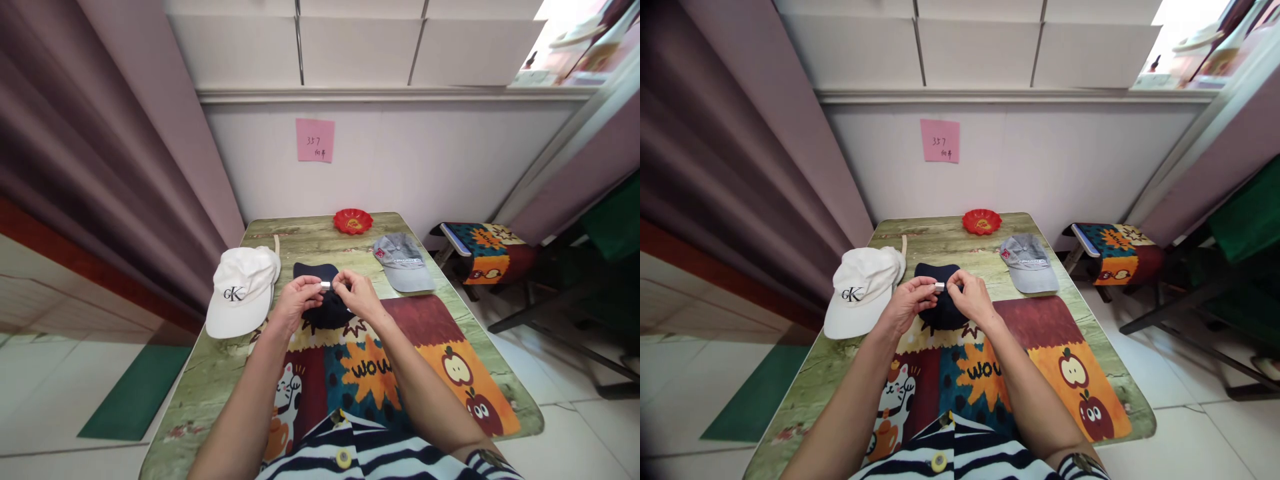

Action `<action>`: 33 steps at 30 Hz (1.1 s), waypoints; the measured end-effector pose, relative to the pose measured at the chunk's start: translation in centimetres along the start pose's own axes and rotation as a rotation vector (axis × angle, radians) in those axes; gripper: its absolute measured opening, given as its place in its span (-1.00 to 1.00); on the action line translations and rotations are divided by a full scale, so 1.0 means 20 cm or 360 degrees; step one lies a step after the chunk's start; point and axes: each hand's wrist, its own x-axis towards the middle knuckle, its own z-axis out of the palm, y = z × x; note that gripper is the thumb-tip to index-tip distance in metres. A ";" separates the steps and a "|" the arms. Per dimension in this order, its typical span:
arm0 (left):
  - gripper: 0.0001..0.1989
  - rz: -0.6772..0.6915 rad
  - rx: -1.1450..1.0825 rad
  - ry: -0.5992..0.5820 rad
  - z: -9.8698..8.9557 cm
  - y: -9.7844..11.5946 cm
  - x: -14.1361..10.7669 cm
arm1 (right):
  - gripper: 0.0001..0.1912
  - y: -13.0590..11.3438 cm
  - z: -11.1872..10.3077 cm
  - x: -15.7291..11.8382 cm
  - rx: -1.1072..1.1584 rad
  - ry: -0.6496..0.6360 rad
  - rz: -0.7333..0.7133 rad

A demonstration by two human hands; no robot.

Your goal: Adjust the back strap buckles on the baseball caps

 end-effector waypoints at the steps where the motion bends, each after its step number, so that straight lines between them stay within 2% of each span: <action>1: -0.58 -0.0007 0.0005 -0.0014 0.00 0.00 0.00 | -0.85 0.00 0.01 0.00 -0.0004 0.0005 -0.0007; 5: -0.60 -0.0008 -0.0003 -0.0011 0.01 0.00 -0.01 | -0.82 -0.02 0.00 -0.01 0.0026 -0.0010 -0.0042; 10: -0.62 0.0016 -0.0041 0.0076 -0.04 0.03 -0.01 | -0.71 0.03 -0.09 0.00 -0.0011 -0.0094 -0.0039; 14: -0.66 -0.0006 -0.0049 0.0116 -0.09 0.05 0.00 | -0.70 0.09 -0.14 0.00 0.0231 -0.0250 -0.0045; 21: -0.68 -0.0030 -0.0041 0.0084 -0.10 0.05 -0.02 | -0.68 0.10 -0.06 -0.03 0.0411 -0.0341 0.0043; 33: -0.63 -0.0007 0.0053 -0.0074 -0.10 0.02 -0.06 | -0.76 0.04 0.01 -0.02 0.0217 -0.0271 0.0016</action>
